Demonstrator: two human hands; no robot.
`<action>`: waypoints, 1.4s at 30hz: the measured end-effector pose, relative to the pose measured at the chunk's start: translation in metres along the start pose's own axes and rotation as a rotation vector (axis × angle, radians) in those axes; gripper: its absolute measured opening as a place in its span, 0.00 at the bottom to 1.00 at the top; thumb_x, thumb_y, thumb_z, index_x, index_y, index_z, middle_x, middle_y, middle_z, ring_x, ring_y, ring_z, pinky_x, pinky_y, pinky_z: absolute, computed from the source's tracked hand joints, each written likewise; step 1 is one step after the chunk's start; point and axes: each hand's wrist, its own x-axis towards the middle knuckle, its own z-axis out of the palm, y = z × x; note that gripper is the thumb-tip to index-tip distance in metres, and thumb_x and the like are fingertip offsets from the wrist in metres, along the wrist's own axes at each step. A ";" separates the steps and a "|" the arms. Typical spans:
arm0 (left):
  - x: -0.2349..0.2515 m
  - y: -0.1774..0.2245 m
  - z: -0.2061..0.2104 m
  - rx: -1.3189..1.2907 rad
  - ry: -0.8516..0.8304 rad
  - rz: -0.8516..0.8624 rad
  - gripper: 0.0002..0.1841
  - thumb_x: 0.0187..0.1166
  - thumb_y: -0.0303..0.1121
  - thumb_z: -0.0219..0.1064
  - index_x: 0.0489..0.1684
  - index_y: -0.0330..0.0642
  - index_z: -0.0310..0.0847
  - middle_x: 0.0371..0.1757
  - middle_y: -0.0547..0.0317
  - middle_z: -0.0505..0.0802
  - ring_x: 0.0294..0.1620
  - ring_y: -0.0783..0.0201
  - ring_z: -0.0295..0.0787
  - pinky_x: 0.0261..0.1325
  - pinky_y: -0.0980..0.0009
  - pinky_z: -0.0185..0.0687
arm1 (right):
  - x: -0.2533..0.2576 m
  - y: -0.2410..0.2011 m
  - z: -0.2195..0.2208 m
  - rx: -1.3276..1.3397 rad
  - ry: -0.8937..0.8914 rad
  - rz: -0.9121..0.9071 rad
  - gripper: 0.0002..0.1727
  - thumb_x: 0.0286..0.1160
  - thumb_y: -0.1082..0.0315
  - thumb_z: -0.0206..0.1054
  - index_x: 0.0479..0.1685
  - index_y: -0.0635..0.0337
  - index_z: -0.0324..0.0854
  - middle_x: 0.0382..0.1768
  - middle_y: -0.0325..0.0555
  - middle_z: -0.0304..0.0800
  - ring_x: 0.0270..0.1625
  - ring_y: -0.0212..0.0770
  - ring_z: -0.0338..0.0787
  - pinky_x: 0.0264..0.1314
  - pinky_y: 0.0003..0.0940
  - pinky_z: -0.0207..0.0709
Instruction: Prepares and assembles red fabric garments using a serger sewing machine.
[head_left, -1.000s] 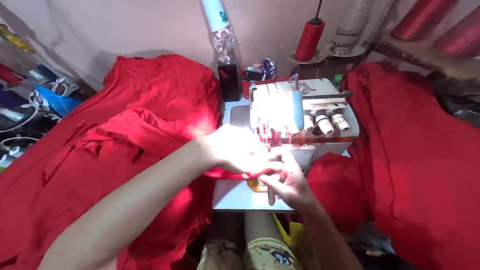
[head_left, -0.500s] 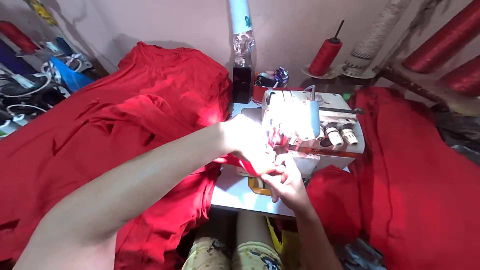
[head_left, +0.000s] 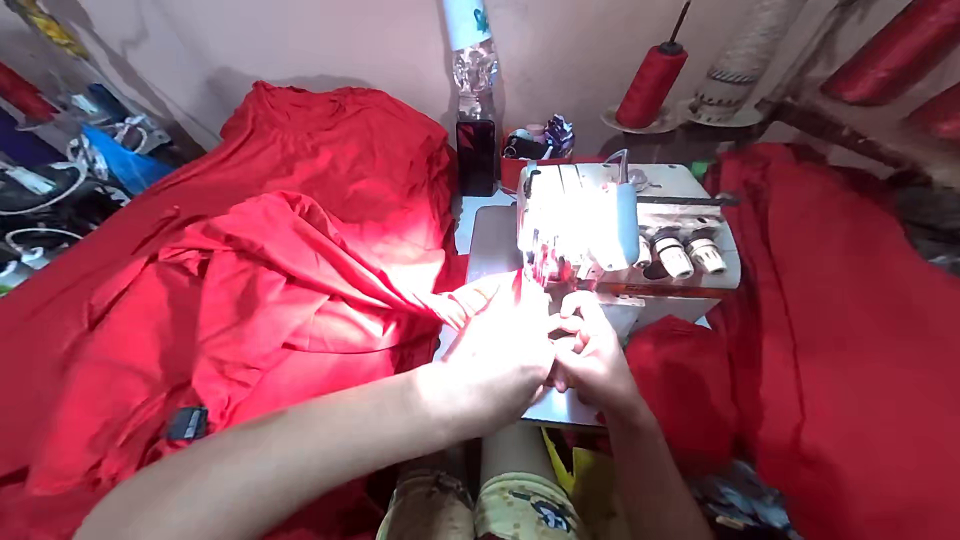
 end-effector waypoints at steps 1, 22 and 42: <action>0.000 0.004 0.008 0.055 0.035 -0.038 0.13 0.76 0.33 0.63 0.51 0.41 0.90 0.57 0.49 0.94 0.64 0.47 0.88 0.66 0.50 0.80 | -0.001 0.003 -0.002 0.021 -0.003 -0.019 0.18 0.58 0.82 0.64 0.50 0.62 0.70 0.30 0.30 0.89 0.16 0.21 0.81 0.16 0.18 0.76; 0.009 -0.042 0.053 -0.371 0.151 -0.599 0.14 0.83 0.33 0.63 0.56 0.33 0.88 0.64 0.39 0.89 0.72 0.43 0.81 0.77 0.41 0.66 | -0.027 0.008 -0.008 0.139 0.116 -0.160 0.19 0.68 0.79 0.59 0.57 0.54 0.65 0.48 0.31 0.92 0.17 0.22 0.82 0.17 0.17 0.79; 0.004 0.024 0.019 -0.594 -0.334 -0.426 0.15 0.85 0.33 0.61 0.53 0.26 0.85 0.53 0.33 0.90 0.63 0.37 0.85 0.62 0.40 0.77 | -0.036 0.011 -0.005 -0.530 0.240 0.031 0.12 0.80 0.68 0.61 0.35 0.70 0.84 0.18 0.33 0.83 0.16 0.17 0.79 0.21 0.17 0.77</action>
